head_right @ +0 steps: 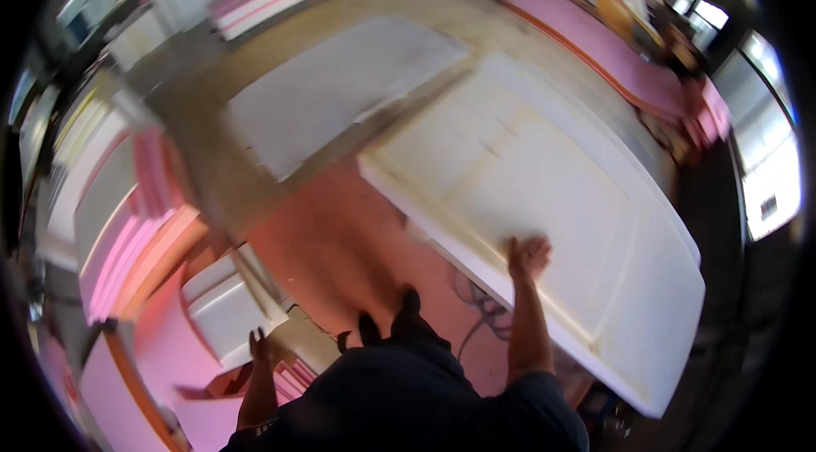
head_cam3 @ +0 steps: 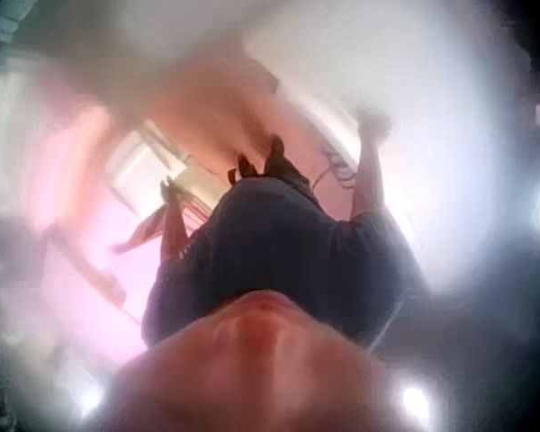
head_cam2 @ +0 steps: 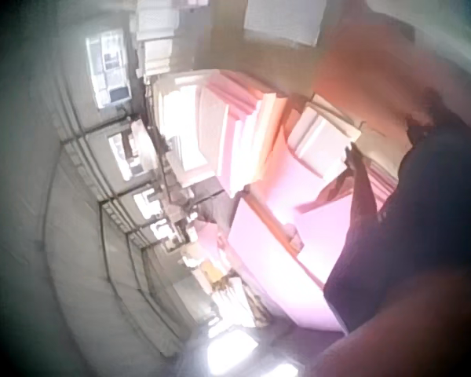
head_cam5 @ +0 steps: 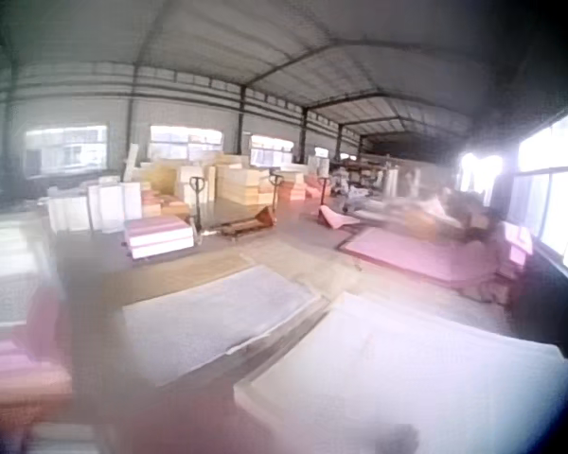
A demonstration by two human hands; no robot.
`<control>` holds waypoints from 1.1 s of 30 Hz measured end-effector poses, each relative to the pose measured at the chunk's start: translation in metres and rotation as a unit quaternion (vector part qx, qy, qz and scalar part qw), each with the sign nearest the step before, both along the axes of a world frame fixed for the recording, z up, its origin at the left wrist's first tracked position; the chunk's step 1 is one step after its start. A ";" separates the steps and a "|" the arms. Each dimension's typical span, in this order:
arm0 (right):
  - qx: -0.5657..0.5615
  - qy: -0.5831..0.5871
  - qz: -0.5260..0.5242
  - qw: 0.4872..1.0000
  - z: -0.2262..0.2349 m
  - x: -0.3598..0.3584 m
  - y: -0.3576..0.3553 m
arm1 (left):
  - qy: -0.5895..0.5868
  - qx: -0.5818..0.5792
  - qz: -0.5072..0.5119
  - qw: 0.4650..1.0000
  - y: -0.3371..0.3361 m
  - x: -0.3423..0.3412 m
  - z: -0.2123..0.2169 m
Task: The person picks up white and pink foam sheets from stacks, places them on a table, and aligns them. They then use a spray gun to apply a substance to the edges of the stacked sheets before moving them aside.
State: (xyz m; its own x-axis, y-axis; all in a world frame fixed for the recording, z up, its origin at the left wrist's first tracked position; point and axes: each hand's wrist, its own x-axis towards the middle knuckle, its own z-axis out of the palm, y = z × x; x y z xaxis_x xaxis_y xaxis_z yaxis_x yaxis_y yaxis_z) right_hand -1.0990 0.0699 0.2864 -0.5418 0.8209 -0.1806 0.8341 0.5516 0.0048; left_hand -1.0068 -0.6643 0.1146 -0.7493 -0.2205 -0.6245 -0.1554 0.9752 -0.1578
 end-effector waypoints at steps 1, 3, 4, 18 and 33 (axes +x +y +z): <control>-0.009 0.021 0.008 1.000 -0.022 -0.011 0.000 | 0.109 0.035 0.044 0.992 -0.017 -0.007 -0.033; 0.035 -0.017 -0.023 0.999 -0.042 -0.027 0.047 | 0.265 0.280 0.330 0.862 0.089 -0.083 0.026; 0.043 -0.032 -0.012 0.998 -0.056 -0.050 0.049 | 0.305 0.276 0.327 0.851 0.101 -0.096 0.026; -0.136 0.394 0.276 0.866 0.014 -0.381 -0.147 | 0.194 0.209 0.426 0.859 0.046 -0.103 0.049; -0.410 0.185 0.632 0.631 0.011 -0.520 -0.642 | 0.112 0.126 0.634 0.755 -0.088 -0.098 -0.018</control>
State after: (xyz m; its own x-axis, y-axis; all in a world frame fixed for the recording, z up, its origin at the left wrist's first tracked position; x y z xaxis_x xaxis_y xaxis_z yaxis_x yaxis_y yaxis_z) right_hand -1.6189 -0.5725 0.2978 -0.7994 -0.5971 0.0667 -0.4148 0.4683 -0.7802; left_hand -1.1050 -0.7521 0.0967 -0.1281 -0.7443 -0.6554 -0.9843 0.0143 0.1761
